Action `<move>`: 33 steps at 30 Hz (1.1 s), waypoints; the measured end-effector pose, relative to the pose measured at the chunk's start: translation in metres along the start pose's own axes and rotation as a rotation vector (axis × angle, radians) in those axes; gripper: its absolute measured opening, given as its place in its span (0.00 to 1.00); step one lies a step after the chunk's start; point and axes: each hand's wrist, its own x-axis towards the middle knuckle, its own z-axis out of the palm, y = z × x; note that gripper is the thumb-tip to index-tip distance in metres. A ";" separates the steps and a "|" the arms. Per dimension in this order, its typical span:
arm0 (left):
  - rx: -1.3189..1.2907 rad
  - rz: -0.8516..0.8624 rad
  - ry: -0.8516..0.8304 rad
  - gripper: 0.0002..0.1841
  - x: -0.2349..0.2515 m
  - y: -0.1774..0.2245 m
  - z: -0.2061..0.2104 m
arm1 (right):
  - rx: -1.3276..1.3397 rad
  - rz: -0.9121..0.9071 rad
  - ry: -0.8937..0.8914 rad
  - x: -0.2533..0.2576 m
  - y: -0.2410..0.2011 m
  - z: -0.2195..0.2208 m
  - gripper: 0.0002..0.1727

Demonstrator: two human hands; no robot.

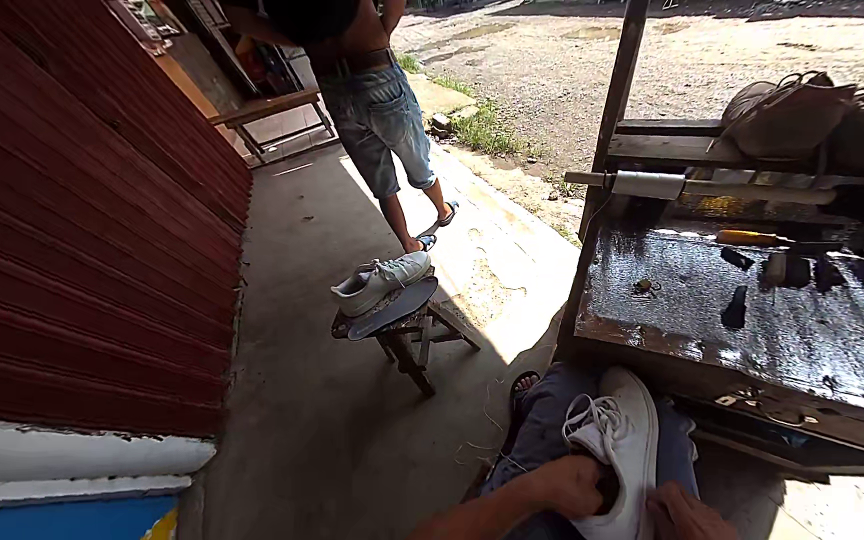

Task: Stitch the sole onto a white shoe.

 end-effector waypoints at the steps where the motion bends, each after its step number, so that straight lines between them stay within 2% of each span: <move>1: 0.021 0.000 -0.016 0.12 -0.005 0.003 0.000 | 0.000 -0.042 -0.049 -0.001 0.003 -0.008 0.14; 3: 0.027 -0.012 -0.034 0.12 -0.011 0.007 -0.001 | 0.029 -0.057 -0.234 0.004 0.000 -0.032 0.16; 5: -0.005 -0.043 -0.038 0.12 -0.009 0.006 0.004 | 0.015 -0.015 -0.319 0.011 -0.001 -0.040 0.18; 8: -0.059 -0.067 -0.012 0.11 -0.002 0.006 0.013 | -0.041 0.070 -0.274 0.009 0.007 -0.040 0.21; 12: -0.077 -0.141 0.035 0.12 -0.003 0.015 0.017 | -0.120 0.197 -0.195 0.000 0.030 -0.035 0.35; 16: -0.135 -0.170 0.163 0.11 -0.003 0.009 0.026 | -0.077 0.421 -0.128 -0.036 0.075 -0.039 0.35; 18: -0.159 -0.158 0.158 0.11 -0.005 0.005 0.026 | -0.006 0.532 -0.141 -0.056 0.103 -0.032 0.35; 19: -0.151 -0.163 0.142 0.12 -0.005 0.005 0.026 | 0.045 0.533 -0.169 -0.064 0.108 -0.026 0.36; 22: 0.003 -0.162 0.185 0.14 -0.007 0.010 0.028 | 0.289 0.350 -0.268 -0.079 0.099 -0.004 0.43; 25: 0.192 -0.083 0.377 0.16 -0.012 0.008 0.036 | 0.572 0.237 -0.259 -0.088 0.096 0.009 0.41; 27: 0.235 -0.078 0.410 0.16 -0.012 0.007 0.036 | 0.717 0.167 -0.188 -0.092 0.095 0.012 0.39; 28: 0.235 -0.083 0.401 0.16 -0.012 0.007 0.034 | 0.796 0.129 -0.140 -0.093 0.090 0.011 0.35; 30: 0.222 -0.108 0.359 0.16 -0.013 0.009 0.032 | 0.926 0.052 -0.013 -0.091 0.071 0.008 0.23; 32: 0.230 -0.134 0.334 0.17 -0.012 0.009 0.030 | 0.825 0.033 0.153 -0.080 0.046 0.008 0.12; 33: 0.244 -0.147 0.320 0.17 -0.013 0.009 0.029 | 0.690 0.064 0.227 -0.073 0.034 0.010 0.11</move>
